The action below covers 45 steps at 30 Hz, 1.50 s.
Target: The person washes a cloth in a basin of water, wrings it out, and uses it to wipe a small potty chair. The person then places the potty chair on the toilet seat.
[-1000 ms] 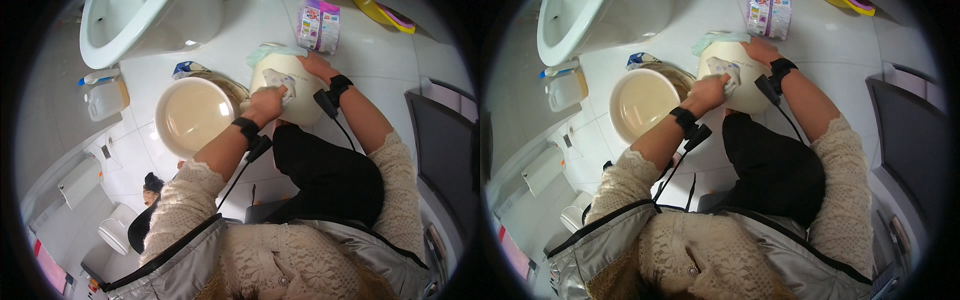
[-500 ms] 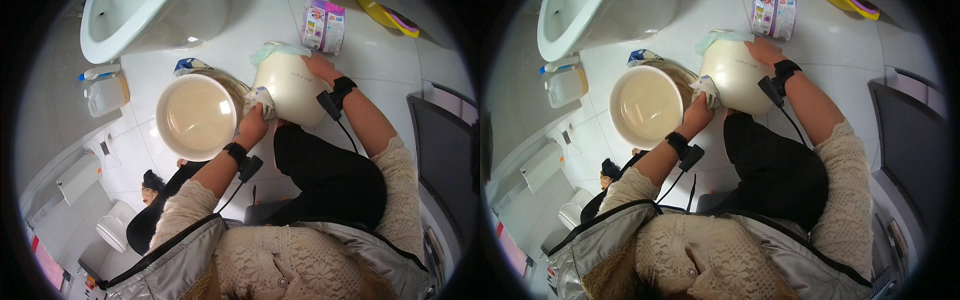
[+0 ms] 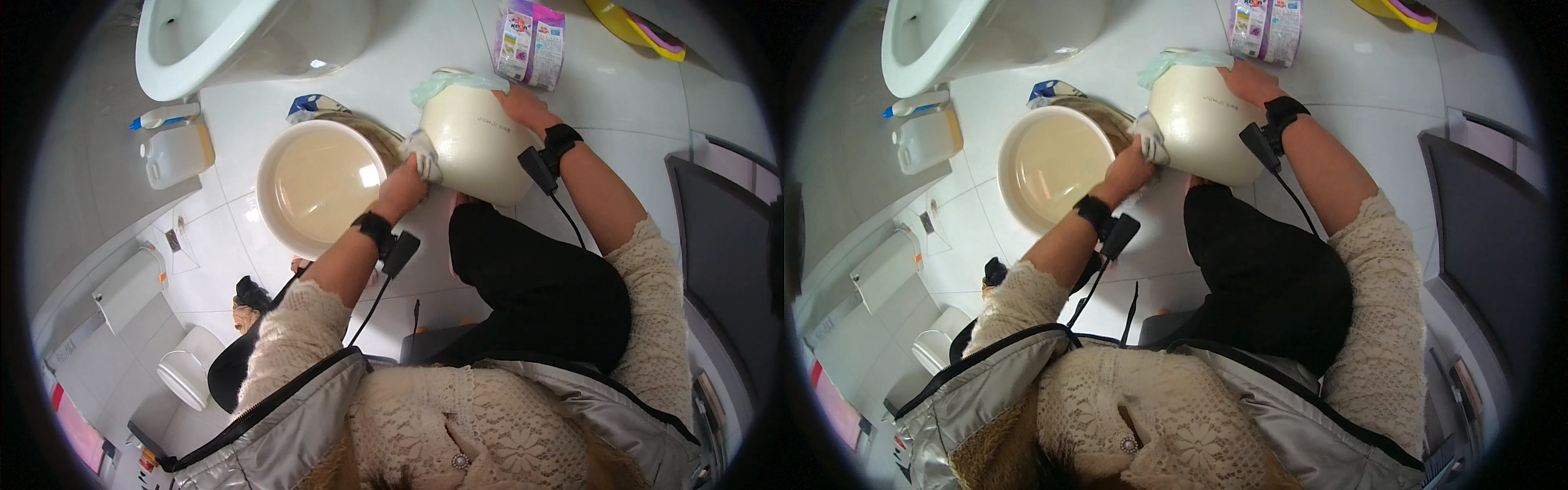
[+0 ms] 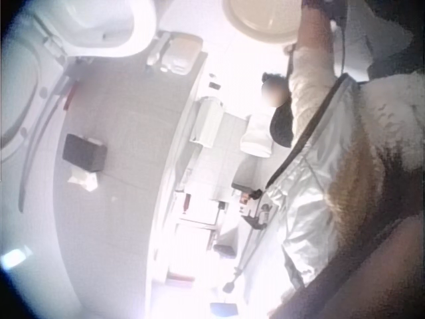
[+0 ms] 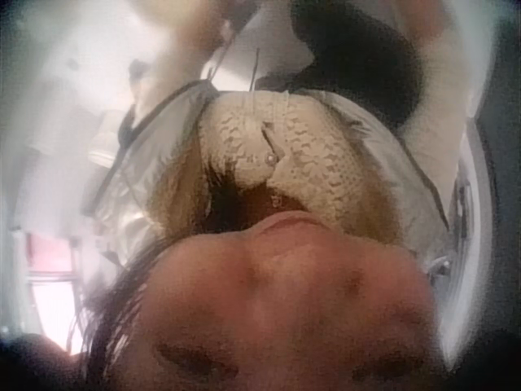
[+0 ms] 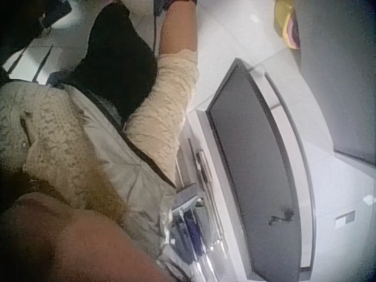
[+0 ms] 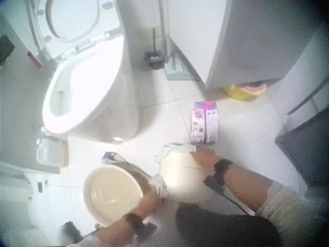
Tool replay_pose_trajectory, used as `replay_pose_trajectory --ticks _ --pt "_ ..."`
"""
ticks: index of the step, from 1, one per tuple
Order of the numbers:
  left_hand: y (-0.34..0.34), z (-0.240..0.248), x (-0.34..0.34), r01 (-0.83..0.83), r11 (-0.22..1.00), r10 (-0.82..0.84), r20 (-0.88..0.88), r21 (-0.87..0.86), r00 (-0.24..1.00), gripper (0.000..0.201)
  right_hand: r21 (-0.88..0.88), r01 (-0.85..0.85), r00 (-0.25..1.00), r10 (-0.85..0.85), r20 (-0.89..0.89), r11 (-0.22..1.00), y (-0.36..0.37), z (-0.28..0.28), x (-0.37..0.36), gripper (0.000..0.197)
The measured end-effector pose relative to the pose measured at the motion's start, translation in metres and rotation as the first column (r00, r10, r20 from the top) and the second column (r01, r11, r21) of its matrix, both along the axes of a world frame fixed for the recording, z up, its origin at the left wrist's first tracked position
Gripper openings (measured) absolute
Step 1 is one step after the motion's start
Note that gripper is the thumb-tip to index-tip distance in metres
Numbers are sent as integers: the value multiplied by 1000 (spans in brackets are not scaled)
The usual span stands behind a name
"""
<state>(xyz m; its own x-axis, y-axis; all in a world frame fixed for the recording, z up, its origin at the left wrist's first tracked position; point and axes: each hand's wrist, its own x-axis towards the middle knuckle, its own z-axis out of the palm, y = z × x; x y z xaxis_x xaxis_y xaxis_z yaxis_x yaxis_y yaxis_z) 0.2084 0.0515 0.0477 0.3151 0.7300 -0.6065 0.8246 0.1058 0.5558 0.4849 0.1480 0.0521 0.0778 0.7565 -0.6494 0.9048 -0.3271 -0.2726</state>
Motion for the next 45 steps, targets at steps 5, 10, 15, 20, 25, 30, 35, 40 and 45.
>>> replay_pose_trajectory --ticks 5,10,15,20,25,30,35,40,45 --pt "-43 -4 -13 -145 972 156 49 -184 987 53 1 -25 1000 25 13 1000 2 -8 1 63" --pt "-25 -23 -10 -108 993 100 149 52 984 56 -3 -24 999 24 30 1000 0 -12 2 63" --pt "10 -29 0 -69 992 55 131 107 990 55 137 -31 997 21 71 990 -8 -6 0 56" --pt "-7 -17 4 -263 957 218 295 121 930 52 285 2 980 -59 191 958 -17 -11 0 45" --pt "-26 -16 -3 -302 948 258 322 97 911 54 361 387 921 -372 -112 849 -35 -19 25 40" --pt "-29 -3 -3 -340 936 341 478 -91 810 49 320 637 713 -379 -590 701 -74 -6 58 37" --pt "-18 14 3 -397 907 412 506 -143 758 49 346 669 682 -357 -638 658 -87 -3 62 38" --pt "-15 12 -7 -248 931 125 403 268 907 52 276 781 552 -411 -725 561 -86 -17 60 41" --pt "5 20 -1 -116 963 12 394 242 919 55 227 816 489 -425 -762 532 -88 -25 51 39"
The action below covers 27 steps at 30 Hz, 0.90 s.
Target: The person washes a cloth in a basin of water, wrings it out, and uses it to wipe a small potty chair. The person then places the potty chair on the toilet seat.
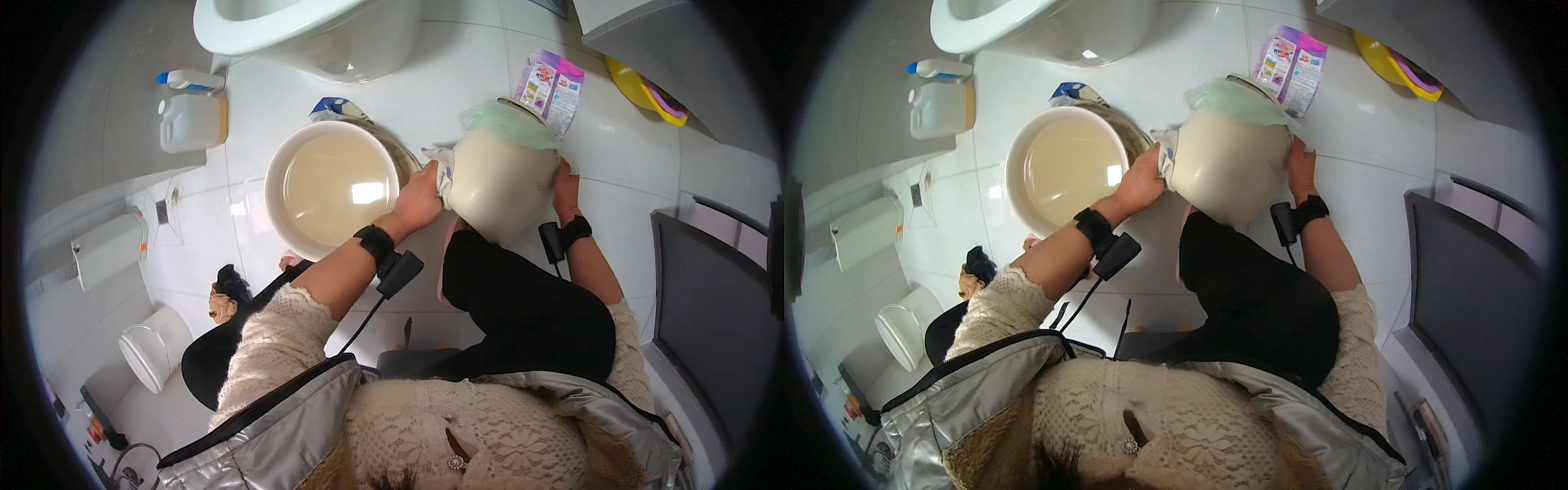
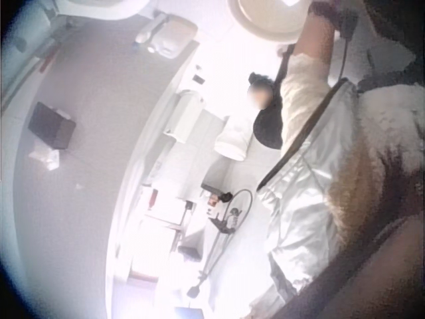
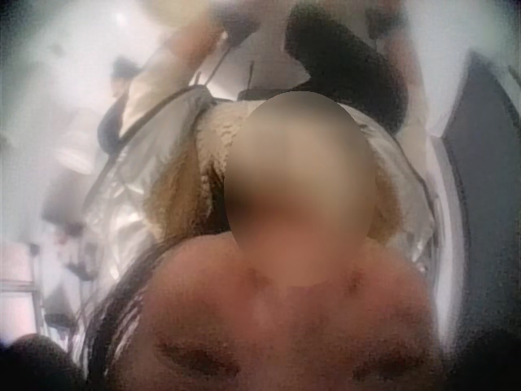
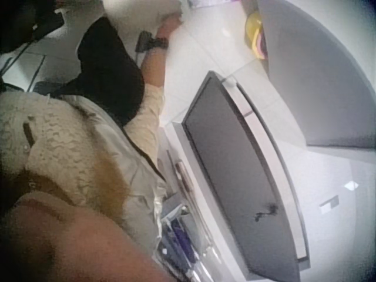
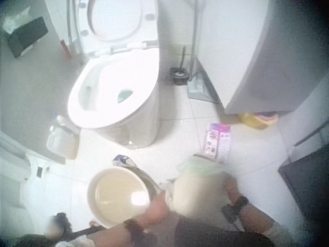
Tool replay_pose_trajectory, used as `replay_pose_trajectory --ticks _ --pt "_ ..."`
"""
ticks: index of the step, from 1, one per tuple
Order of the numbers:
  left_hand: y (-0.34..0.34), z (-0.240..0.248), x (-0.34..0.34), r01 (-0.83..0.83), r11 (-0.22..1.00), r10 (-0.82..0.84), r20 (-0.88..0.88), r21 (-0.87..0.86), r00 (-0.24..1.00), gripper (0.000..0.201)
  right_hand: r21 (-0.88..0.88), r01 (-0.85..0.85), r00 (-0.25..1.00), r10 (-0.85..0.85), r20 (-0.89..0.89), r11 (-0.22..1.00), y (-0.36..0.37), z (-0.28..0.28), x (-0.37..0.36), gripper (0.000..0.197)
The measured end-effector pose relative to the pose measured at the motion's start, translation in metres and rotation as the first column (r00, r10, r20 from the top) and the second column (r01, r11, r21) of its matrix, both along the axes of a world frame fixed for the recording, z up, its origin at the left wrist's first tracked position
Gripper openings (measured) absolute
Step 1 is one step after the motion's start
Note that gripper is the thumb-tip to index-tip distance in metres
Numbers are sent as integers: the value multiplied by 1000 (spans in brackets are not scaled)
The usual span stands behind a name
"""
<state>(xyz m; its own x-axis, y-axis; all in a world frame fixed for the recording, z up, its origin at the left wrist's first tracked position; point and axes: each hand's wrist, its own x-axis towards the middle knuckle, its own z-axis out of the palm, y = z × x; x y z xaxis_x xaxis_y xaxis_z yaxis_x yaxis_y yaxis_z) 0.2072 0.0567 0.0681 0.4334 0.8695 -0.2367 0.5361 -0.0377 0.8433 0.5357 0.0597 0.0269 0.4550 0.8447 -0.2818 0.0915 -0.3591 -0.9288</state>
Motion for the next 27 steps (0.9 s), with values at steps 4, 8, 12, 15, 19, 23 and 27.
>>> replay_pose_trajectory --ticks 4,8,12,15,19,23,27 --pt "21 20 13 159 981 -132 -209 116 969 54 10 -31 999 31 37 999 -3 6 -10 35" --pt "32 31 36 139 974 -133 -48 178 990 57 -68 -57 995 62 78 996 -1 11 -19 34" --pt "20 33 49 180 931 -158 -92 317 983 52 -102 -26 994 37 100 994 3 16 -24 36" --pt "3 34 42 218 889 -176 -139 402 974 50 -103 -54 990 67 123 993 7 19 -27 37" --pt "-21 33 21 240 910 -211 -121 339 970 47 -58 -162 981 167 101 985 10 19 -32 38" --pt "-48 34 0 250 893 -235 -85 375 968 52 -96 -98 987 110 122 991 12 17 -31 40" --pt "-62 50 -25 16 999 -30 327 45 944 47 -38 -81 976 87 201 996 0 20 -16 43"
